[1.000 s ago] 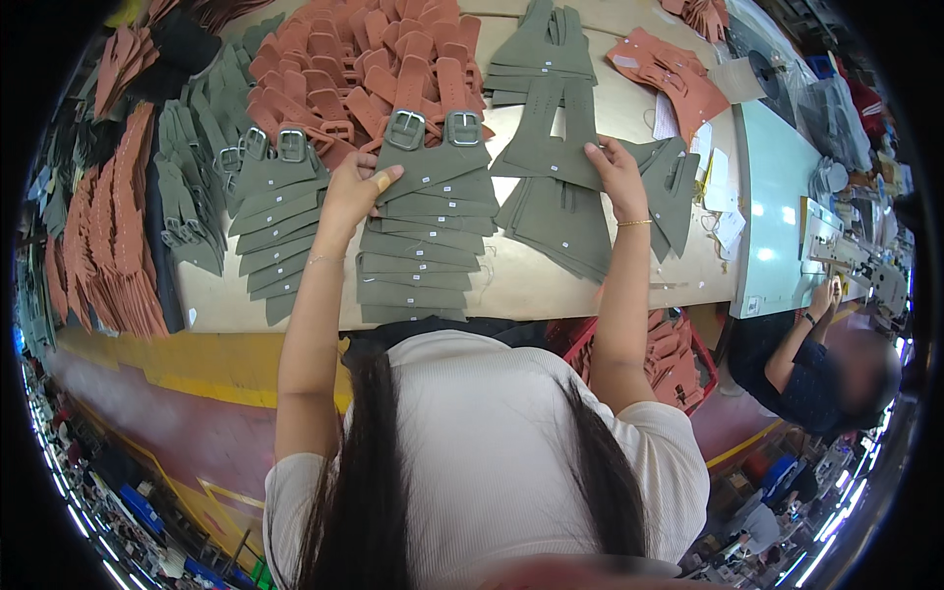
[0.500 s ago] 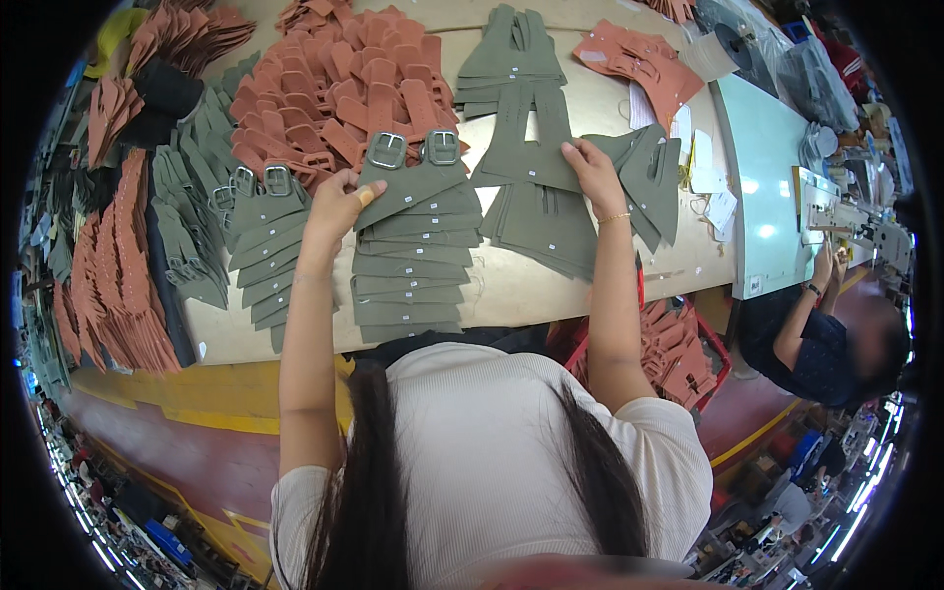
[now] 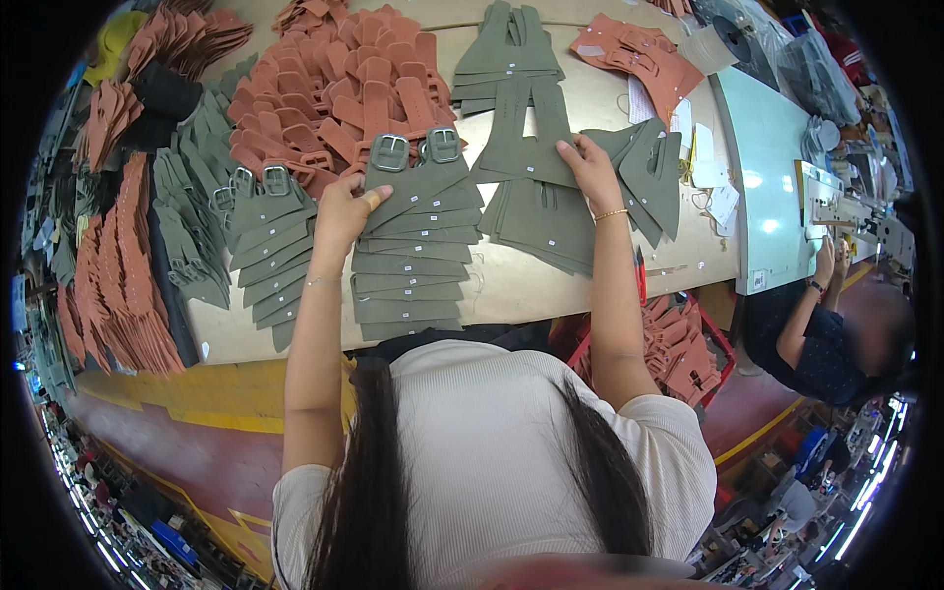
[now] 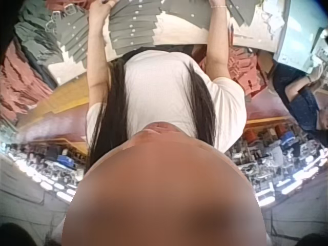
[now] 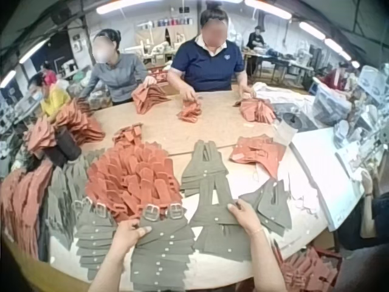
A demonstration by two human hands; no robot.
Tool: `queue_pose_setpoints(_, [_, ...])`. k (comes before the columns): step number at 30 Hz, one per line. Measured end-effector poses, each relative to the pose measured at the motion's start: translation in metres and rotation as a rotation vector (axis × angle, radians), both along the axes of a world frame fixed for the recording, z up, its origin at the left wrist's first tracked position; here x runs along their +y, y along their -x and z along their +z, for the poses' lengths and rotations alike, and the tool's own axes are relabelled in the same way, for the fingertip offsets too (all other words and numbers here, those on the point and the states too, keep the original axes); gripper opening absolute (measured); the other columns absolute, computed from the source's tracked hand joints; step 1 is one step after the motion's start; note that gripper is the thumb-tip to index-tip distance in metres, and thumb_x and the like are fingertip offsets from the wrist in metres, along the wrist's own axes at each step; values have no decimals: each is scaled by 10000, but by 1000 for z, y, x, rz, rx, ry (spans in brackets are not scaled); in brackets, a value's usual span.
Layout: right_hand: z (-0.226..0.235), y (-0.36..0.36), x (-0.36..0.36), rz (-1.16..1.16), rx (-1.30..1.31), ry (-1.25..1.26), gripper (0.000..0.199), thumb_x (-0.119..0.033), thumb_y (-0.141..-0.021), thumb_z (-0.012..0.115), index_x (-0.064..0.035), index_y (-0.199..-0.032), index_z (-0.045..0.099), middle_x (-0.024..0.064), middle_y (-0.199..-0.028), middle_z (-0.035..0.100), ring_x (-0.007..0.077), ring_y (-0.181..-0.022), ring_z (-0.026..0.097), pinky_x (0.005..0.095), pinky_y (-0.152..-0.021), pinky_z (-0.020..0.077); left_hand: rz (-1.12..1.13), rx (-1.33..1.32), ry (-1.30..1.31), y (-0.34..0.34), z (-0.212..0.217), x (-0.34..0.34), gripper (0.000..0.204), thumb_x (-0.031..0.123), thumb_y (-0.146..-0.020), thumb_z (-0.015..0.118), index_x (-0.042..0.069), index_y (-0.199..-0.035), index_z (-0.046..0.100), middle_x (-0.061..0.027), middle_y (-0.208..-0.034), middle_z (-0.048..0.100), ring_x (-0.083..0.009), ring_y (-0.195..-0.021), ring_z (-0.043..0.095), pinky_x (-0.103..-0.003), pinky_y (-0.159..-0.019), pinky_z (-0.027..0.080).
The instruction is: The person uses red-handled scissors to trim excess material from the edges of stacked olive-green fabric pieces with metal buckles. After trimming, the person stacks the finished pieces and organizes them on the table.
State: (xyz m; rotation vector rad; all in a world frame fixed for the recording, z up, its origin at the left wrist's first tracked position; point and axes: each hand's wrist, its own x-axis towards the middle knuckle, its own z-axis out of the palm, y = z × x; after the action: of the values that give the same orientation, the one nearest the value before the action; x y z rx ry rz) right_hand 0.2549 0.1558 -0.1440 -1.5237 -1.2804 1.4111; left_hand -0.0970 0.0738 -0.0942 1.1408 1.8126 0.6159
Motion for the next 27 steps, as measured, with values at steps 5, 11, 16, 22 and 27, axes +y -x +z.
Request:
queue_pose_setpoints(5, [0,2,1,-7,-18,2,326,-226,-929,593,38,-1119,582,44,-953,642,81,-841,552,220,-783,434,70,-175,-34,-4,9,-2,209,160,-763,757,-19,-807,658,-11,-741,594,-99,-690,518,-235,-655,413])
queue_pose_setpoints(11, [0,0,1,-32,-75,-42,377,-287,-923,586,45,-1099,608,69,-896,648,111,-804,552,246,-754,443,149,-350,-106,-8,5,3,456,53,-726,775,-60,-1069,497,-80,-819,604,-127,-726,581,-238,-637,476])
queue_pose_setpoints(16, [-3,-2,2,-30,-117,-35,401,-308,-923,578,52,-1097,610,72,-897,643,117,-816,547,249,-761,439,230,-496,-35,-12,3,7,685,-8,-717,762,-78,-1241,326,-159,-946,597,-180,-821,620,-262,-733,523])
queue_pose_setpoints(22, [-2,-4,5,24,-63,4,323,-221,-938,565,25,-1147,587,35,-942,637,82,-852,554,236,-790,443,217,-644,-65,-25,18,9,618,-45,-724,729,-71,-1228,372,-166,-985,608,-193,-863,633,-285,-780,539])
queue_pose_setpoints(27, [35,2,7,45,-102,-39,306,-173,-949,541,25,-1181,571,43,-980,653,86,-868,575,223,-793,447,180,-857,-2,-29,24,8,413,-65,-778,649,-54,-1155,480,-146,-1025,616,-196,-888,642,-286,-803,543])
